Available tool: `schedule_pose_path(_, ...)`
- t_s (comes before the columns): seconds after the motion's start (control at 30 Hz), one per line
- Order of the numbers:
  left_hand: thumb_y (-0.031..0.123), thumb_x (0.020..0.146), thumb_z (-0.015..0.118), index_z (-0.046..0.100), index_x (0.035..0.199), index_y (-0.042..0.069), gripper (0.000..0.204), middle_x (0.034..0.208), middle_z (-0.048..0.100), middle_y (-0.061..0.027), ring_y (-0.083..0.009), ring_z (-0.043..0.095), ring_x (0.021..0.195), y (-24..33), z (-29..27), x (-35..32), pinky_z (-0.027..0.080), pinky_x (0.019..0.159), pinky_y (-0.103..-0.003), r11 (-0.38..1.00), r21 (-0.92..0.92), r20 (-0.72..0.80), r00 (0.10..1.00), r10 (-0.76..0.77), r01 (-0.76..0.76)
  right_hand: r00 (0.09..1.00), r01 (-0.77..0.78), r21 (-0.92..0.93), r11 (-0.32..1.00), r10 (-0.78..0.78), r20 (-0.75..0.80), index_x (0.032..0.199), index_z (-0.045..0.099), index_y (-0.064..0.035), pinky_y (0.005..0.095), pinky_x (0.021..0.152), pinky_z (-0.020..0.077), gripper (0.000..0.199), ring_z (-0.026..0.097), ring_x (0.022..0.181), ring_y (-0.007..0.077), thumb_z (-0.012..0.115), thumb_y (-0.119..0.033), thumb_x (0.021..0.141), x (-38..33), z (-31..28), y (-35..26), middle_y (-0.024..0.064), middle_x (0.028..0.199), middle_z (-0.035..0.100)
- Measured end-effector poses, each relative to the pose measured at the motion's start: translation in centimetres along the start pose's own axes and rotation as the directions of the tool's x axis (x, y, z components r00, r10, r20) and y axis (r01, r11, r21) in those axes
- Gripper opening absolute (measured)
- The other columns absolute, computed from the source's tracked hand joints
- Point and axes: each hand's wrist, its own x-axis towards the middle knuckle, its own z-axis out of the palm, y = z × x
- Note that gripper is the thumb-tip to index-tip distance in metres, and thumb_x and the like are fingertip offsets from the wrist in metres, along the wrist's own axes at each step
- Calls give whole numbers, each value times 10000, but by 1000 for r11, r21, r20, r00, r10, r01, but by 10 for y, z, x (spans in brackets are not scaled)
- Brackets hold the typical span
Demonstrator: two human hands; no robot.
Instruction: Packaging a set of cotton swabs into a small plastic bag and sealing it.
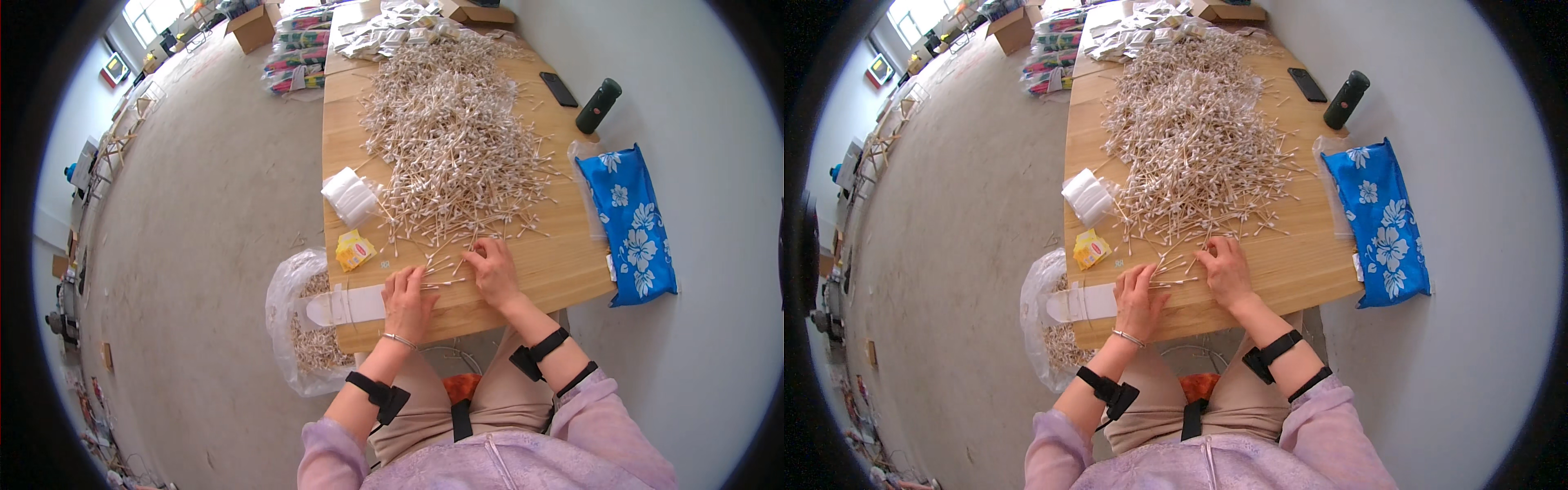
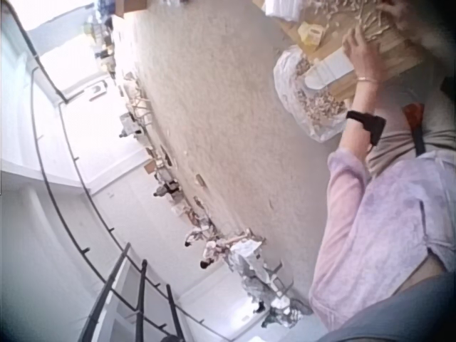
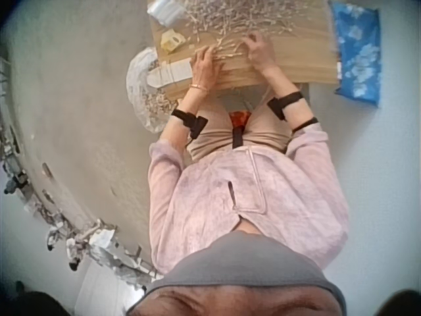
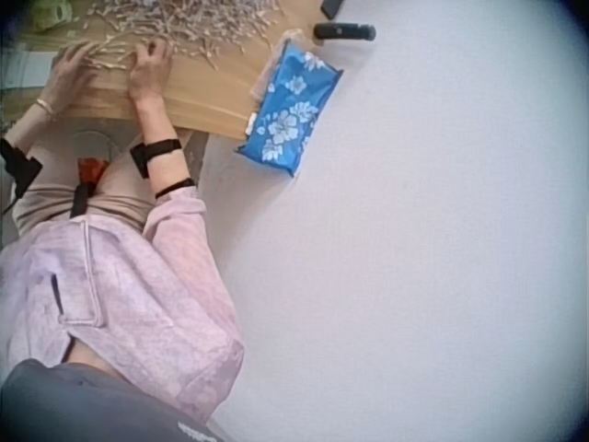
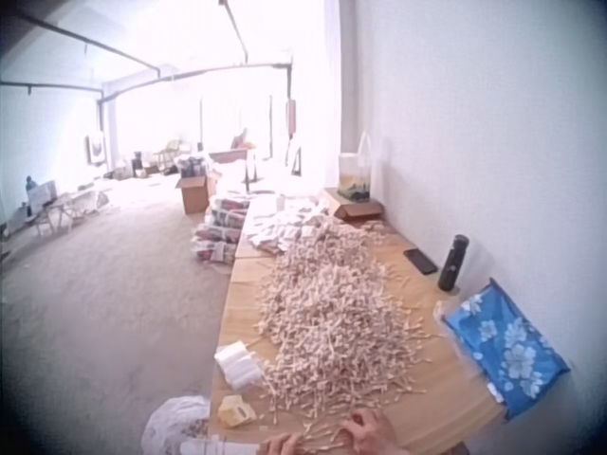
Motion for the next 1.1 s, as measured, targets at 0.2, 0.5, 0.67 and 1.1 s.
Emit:
schedule_pose_path(0.2,122,733,721,649,1034,89,311,1093,604,-59,-267,514,1072,-16,16,5,382,922,-401,993,-94,-18,997,77,-78,997,-80,30,996,80,-15,857,679,-108,369,845,437,92,513,951,265,685,-140,771,4,-5,8,55,973,549)
schedule_pose_path(0.5,100,763,703,703,843,111,81,894,667,-15,-235,584,923,-18,12,2,423,844,-353,980,-151,-63,990,124,-132,997,-36,-84,996,31,-69,839,659,-106,386,828,418,145,502,962,246,711,-211,753,22,8,-6,43,974,555)
schedule_pose_path(0.67,102,750,703,701,845,111,96,898,667,-5,-235,578,921,-21,10,-2,428,847,-355,968,-161,-11,981,193,-192,999,-23,-37,999,21,-41,868,653,-103,383,834,417,191,510,953,244,722,-233,745,51,34,-53,43,939,568)
schedule_pose_path(1.1,83,703,743,655,983,94,293,1014,630,-74,-292,549,977,-19,1,-7,434,886,-384,976,-187,-13,994,110,-110,991,86,229,970,-107,78,829,667,-112,371,817,442,112,537,898,239,649,-48,738,13,27,-33,19,889,611)
